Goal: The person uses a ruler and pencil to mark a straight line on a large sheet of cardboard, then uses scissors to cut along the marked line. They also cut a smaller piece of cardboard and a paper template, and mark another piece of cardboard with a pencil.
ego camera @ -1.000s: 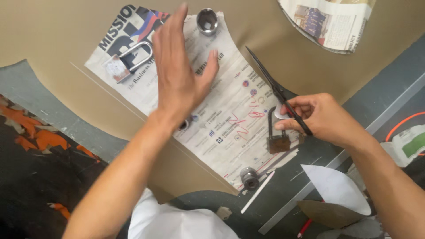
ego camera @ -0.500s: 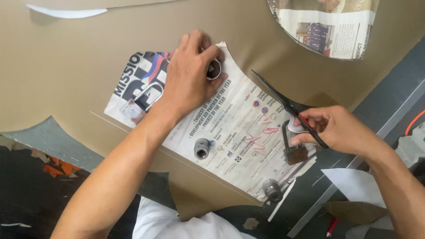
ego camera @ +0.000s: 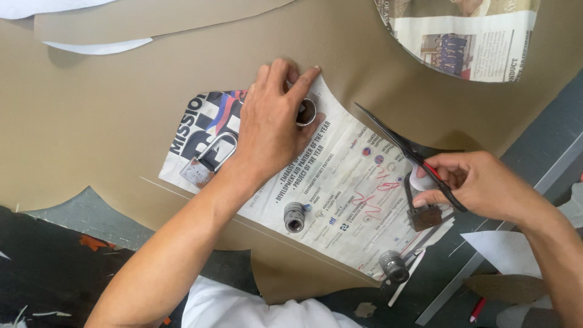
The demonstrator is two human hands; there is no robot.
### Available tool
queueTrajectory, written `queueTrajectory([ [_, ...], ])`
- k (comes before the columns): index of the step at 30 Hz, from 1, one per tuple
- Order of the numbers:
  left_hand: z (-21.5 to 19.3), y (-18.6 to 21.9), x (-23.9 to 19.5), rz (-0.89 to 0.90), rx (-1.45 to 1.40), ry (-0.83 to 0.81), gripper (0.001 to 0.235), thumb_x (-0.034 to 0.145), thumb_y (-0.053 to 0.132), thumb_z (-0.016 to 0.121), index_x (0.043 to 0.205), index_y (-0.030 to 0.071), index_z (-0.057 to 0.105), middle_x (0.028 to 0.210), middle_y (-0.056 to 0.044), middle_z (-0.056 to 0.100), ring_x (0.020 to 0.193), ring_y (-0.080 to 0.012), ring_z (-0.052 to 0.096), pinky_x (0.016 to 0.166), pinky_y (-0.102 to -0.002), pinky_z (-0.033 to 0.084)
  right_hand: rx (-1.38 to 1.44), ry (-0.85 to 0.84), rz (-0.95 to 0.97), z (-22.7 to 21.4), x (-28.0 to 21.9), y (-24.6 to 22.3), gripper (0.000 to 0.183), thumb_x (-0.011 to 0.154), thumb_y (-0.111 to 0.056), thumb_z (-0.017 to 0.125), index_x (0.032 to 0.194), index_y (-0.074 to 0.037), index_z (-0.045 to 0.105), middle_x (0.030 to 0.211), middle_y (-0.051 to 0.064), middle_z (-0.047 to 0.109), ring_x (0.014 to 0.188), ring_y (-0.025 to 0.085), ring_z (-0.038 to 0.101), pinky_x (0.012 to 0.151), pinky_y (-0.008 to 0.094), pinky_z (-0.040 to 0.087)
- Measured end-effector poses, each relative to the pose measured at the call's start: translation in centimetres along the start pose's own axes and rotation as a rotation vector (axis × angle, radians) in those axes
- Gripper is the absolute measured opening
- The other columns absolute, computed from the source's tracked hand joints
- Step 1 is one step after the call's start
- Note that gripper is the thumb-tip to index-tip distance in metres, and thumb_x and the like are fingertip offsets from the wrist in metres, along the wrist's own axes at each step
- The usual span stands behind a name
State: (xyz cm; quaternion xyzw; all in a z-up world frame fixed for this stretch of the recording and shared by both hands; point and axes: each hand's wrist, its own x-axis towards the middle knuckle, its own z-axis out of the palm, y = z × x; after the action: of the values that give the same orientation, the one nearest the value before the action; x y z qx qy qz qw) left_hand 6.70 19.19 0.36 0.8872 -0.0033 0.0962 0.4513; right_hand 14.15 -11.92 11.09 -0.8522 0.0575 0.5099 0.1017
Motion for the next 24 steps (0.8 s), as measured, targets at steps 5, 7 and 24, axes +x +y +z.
queueTrajectory([
  [5,-0.1,-0.1,0.1,0.002,-0.015,-0.001,0.064,0.077,0.017,0.089,0.135,0.007,0.063,0.115,-0.011,0.050,0.104,-0.0297,0.053,0.085,-0.043,0.047,0.036,0.024,-0.006,0.3,-0.3,0.0,0.050,0.064,-0.027,0.095,0.106,-0.005,0.080,0.059,0.000,0.049,0.056,0.013,0.044,0.050,0.031,0.035],
  [7,-0.1,-0.2,0.1,0.009,-0.004,0.004,0.065,0.076,0.018,0.089,0.135,0.006,0.063,0.114,-0.011,0.050,0.105,-0.0304,0.053,0.086,-0.043,0.047,0.045,0.038,-0.016,0.3,-0.3,0.0,0.050,0.065,-0.026,0.095,0.107,-0.004,0.079,0.060,-0.002,0.049,0.056,0.012,0.044,0.050,0.031,0.035],
  [24,-0.3,-0.1,0.1,-0.034,-0.042,0.005,0.061,0.077,0.017,0.089,0.133,0.007,0.066,0.114,-0.010,0.050,0.104,-0.0292,0.053,0.086,-0.042,0.047,0.093,0.035,0.015,1.0,-0.9,-2.0,0.051,0.062,-0.028,0.095,0.105,-0.004,0.079,0.058,-0.002,0.047,0.055,0.011,0.044,0.051,0.029,0.035],
])
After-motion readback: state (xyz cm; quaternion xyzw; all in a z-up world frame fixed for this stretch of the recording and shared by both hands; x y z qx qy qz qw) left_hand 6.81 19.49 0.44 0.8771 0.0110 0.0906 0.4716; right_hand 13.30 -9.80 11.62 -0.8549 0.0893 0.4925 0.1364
